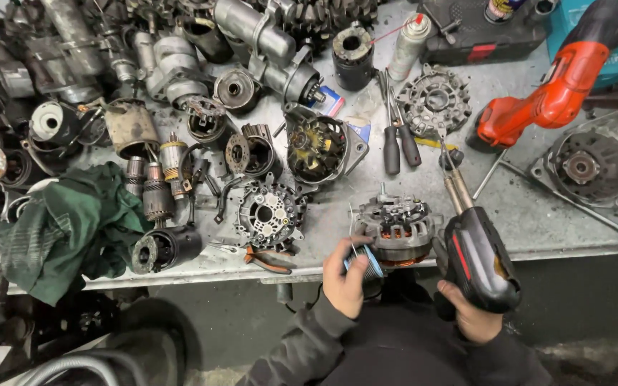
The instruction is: Soldering wires onto a car alternator component on a workbench.
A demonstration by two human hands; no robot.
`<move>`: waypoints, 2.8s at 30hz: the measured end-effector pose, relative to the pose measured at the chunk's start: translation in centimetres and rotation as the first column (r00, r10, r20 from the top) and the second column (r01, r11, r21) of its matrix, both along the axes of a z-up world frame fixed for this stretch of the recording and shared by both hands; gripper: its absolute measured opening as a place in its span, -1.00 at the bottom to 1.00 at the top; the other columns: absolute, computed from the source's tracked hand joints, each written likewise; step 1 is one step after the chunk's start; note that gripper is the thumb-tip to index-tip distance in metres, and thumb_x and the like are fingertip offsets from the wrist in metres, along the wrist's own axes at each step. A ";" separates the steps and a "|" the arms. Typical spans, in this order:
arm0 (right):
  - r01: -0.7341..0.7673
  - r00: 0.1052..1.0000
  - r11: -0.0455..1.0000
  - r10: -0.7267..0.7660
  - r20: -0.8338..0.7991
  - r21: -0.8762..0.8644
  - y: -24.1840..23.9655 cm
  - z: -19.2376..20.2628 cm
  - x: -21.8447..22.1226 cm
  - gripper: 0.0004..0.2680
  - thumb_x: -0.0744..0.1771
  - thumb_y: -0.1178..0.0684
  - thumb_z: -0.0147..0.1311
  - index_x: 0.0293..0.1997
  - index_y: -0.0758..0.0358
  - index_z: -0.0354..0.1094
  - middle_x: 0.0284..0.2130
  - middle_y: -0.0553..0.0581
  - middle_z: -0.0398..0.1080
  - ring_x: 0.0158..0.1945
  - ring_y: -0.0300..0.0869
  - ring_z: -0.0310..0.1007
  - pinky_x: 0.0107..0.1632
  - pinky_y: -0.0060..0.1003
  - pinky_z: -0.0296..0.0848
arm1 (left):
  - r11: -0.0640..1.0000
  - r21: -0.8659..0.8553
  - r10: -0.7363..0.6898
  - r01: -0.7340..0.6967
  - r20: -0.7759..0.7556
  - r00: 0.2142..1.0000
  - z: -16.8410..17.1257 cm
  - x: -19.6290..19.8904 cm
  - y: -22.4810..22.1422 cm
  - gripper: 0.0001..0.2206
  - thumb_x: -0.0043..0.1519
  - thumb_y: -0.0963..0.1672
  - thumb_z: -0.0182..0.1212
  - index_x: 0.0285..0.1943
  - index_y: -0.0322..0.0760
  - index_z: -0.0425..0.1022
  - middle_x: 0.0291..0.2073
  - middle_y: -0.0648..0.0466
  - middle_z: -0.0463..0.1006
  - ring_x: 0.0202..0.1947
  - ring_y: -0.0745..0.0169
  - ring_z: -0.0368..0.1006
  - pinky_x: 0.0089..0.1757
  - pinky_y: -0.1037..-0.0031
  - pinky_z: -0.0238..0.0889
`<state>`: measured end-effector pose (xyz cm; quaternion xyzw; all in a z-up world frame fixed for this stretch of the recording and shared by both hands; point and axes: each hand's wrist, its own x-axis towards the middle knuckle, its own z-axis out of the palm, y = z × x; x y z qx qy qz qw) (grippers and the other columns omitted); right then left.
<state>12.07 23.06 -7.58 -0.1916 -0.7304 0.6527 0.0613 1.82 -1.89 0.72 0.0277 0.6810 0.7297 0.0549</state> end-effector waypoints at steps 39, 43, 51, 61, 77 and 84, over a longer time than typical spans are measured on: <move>0.112 0.993 0.979 -0.107 -0.043 0.168 1.8 0.6 1.2 -0.53 0.24 0.29 0.20 0.33 0.37 0.23 0.19 0.10 0.34 0.22 -0.17 0.34 0.27 -0.26 0.31 | 0.949 -0.116 -0.304 0.294 -0.079 0.949 1.6 3.2 -2.3 -0.74 0.24 -0.14 0.12 0.05 -0.42 0.51 -0.19 -0.13 0.56 -0.15 -0.03 0.53 -0.03 0.35 0.37; 0.142 0.988 0.987 -0.146 0.048 0.078 2.1 -0.3 2.4 -0.54 0.25 0.29 0.21 0.33 0.34 0.24 0.06 0.09 0.35 0.08 -0.18 0.35 0.16 -0.27 0.37 | 0.935 -0.092 -0.352 0.343 -0.108 0.930 1.2 4.0 -2.5 -0.73 0.26 -0.13 0.15 0.05 -0.43 0.51 -0.22 -0.12 0.52 -0.22 -0.01 0.50 -0.11 0.36 0.37; 0.052 0.998 0.991 -0.049 -0.029 0.124 0.3 3.3 0.4 -0.48 0.25 0.31 0.14 0.40 0.34 0.12 0.18 0.09 0.28 0.23 -0.17 0.28 0.27 -0.27 0.29 | 0.946 -0.075 -0.323 0.314 -0.181 0.929 -0.5 4.3 -1.9 -0.70 0.27 -0.13 0.12 0.10 -0.47 0.46 -0.07 -0.23 0.52 -0.07 -0.11 0.52 0.01 0.32 0.38; 0.168 0.986 0.986 -0.168 -0.019 0.007 1.8 -1.1 2.9 -0.54 0.25 0.39 0.15 0.32 0.35 0.26 0.07 0.11 0.36 0.09 -0.13 0.37 0.11 -0.25 0.44 | 0.914 -0.201 -0.401 0.353 -0.297 0.867 -2.9 5.4 -3.0 -0.71 0.27 -0.16 0.09 0.09 -0.50 0.47 0.04 -0.37 0.53 0.37 -0.39 0.40 0.35 0.11 0.21; 0.034 0.978 0.932 -0.106 -0.180 -0.361 1.3 0.8 -3.0 -0.52 0.31 0.35 0.06 0.43 0.27 0.09 0.16 0.09 0.29 0.24 -0.06 0.40 0.32 0.00 0.47 | 0.950 -0.186 -0.274 0.250 -0.113 0.955 -5.4 0.7 0.4 -0.72 0.26 -0.17 0.11 0.13 -0.38 0.48 0.05 -0.20 0.58 0.05 -0.12 0.55 0.08 0.26 0.38; -0.055 0.998 0.985 0.053 -0.013 -0.162 5.1 4.4 3.4 -0.48 0.27 0.28 0.14 0.45 0.35 0.17 -0.02 0.15 0.44 0.04 -0.06 0.43 0.10 -0.18 0.42 | 0.971 -0.160 -0.202 0.180 -0.130 0.971 -1.3 -0.3 -4.2 -0.72 0.32 -0.16 0.13 0.19 -0.37 0.48 -0.11 -0.08 0.59 -0.11 0.12 0.54 -0.02 0.38 0.39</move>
